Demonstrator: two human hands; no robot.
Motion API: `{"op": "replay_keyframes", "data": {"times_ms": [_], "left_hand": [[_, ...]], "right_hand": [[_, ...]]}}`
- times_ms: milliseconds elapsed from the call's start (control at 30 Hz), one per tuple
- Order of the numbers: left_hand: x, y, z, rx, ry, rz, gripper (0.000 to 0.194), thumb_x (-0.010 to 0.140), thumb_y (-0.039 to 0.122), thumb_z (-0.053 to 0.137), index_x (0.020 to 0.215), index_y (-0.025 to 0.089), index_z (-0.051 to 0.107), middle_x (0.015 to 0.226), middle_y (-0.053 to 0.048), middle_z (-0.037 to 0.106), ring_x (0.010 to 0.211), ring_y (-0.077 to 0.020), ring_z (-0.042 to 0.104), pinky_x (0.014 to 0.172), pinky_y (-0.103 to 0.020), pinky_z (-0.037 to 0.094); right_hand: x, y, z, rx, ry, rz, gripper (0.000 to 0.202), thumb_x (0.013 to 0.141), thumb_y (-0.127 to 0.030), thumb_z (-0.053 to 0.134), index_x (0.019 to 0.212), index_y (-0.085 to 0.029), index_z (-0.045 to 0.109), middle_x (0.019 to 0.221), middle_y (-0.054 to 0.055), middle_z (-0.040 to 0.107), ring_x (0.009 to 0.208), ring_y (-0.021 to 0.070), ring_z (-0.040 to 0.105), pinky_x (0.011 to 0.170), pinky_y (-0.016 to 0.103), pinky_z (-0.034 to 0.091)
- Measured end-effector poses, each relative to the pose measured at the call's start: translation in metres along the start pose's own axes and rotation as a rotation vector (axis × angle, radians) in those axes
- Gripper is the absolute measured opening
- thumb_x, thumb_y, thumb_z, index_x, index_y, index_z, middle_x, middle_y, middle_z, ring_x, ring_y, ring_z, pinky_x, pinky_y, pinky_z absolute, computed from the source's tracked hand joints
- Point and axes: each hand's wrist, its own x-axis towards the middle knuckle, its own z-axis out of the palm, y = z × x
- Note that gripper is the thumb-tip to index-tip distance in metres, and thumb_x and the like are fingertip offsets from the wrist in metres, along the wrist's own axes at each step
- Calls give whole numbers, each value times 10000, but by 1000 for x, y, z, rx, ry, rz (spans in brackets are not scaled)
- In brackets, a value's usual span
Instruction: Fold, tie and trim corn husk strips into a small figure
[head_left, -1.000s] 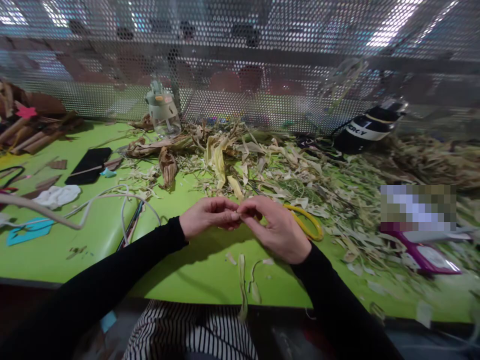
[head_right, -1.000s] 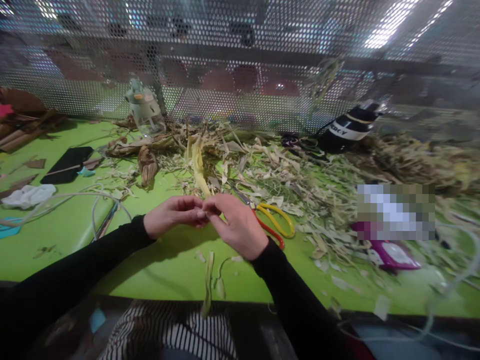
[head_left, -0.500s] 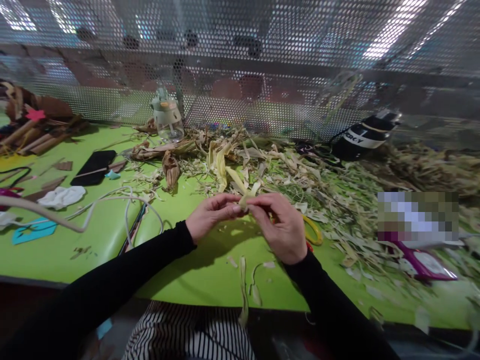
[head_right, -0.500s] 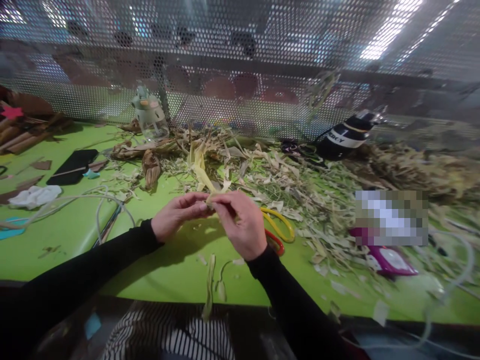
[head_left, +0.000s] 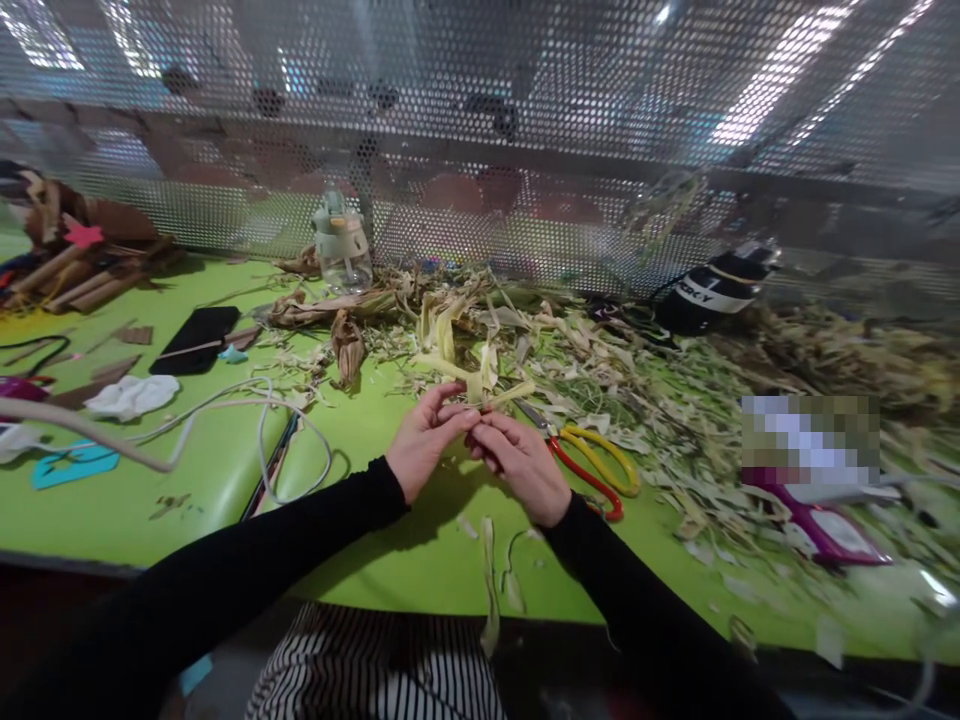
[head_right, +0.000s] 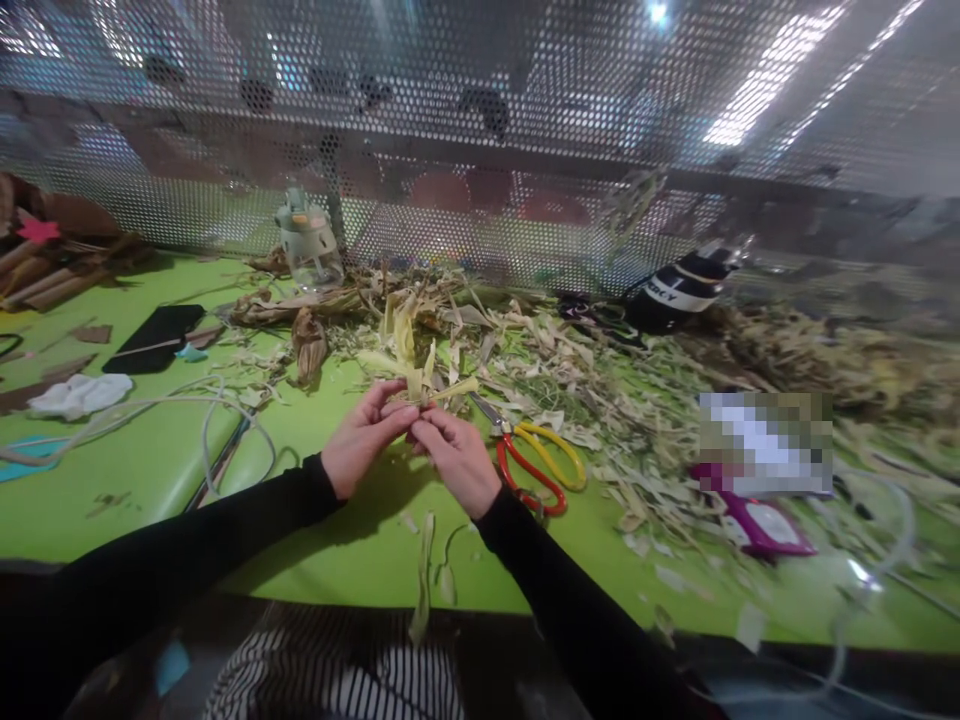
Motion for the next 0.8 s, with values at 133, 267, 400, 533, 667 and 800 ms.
{"op": "replay_keyframes", "data": {"times_ms": [133, 267, 400, 533, 667, 800], "left_hand": [[1, 4, -1, -45, -40, 2, 382, 665, 239, 748, 1002, 144, 596, 779, -2, 686, 822, -119, 637, 828, -262, 452], [1, 9, -3, -8, -4, 18, 403, 662, 251, 748, 1030, 149, 620, 858, -33, 699, 862, -153, 646, 809, -283, 468], [3, 17, -8, 86, -79, 0, 387, 738, 302, 678, 1072, 145, 560, 771, -21, 664, 757, -135, 638, 717, -274, 487], [3, 22, -10, 225, -123, -36, 358, 762, 293, 637, 1063, 154, 502, 692, 29, 587, 567, -76, 554, 538, -207, 422], [2, 20, -5, 320, -159, -7, 339, 670, 249, 714, 939, 145, 537, 709, 33, 575, 585, -57, 508, 556, -191, 386], [3, 25, -6, 403, -82, 64, 291, 651, 315, 726, 808, 139, 556, 662, 34, 566, 567, -58, 467, 553, -202, 363]], "right_hand": [[-5, -3, 6, -193, -163, -154, 276, 842, -227, 453, 574, -179, 411, 543, -58, 375, 505, 77, 349, 498, 222, 273], [-7, -2, 9, -309, -259, -269, 289, 848, -211, 451, 570, -180, 376, 551, -62, 347, 513, 76, 340, 514, 226, 263], [-2, 1, -5, -282, -202, -124, 337, 892, -372, 434, 622, -173, 468, 589, -42, 433, 519, 83, 380, 499, 222, 293], [6, 3, -17, -44, 84, 92, 419, 873, -569, 385, 748, -182, 486, 599, -48, 440, 461, 72, 334, 423, 207, 276], [5, 3, -13, 87, 80, 25, 398, 843, -563, 466, 710, -188, 485, 593, -48, 440, 472, 71, 351, 422, 207, 271], [0, 3, -14, 120, 111, -12, 394, 842, -503, 510, 623, -177, 501, 603, -31, 460, 513, 80, 396, 452, 212, 295]]}}
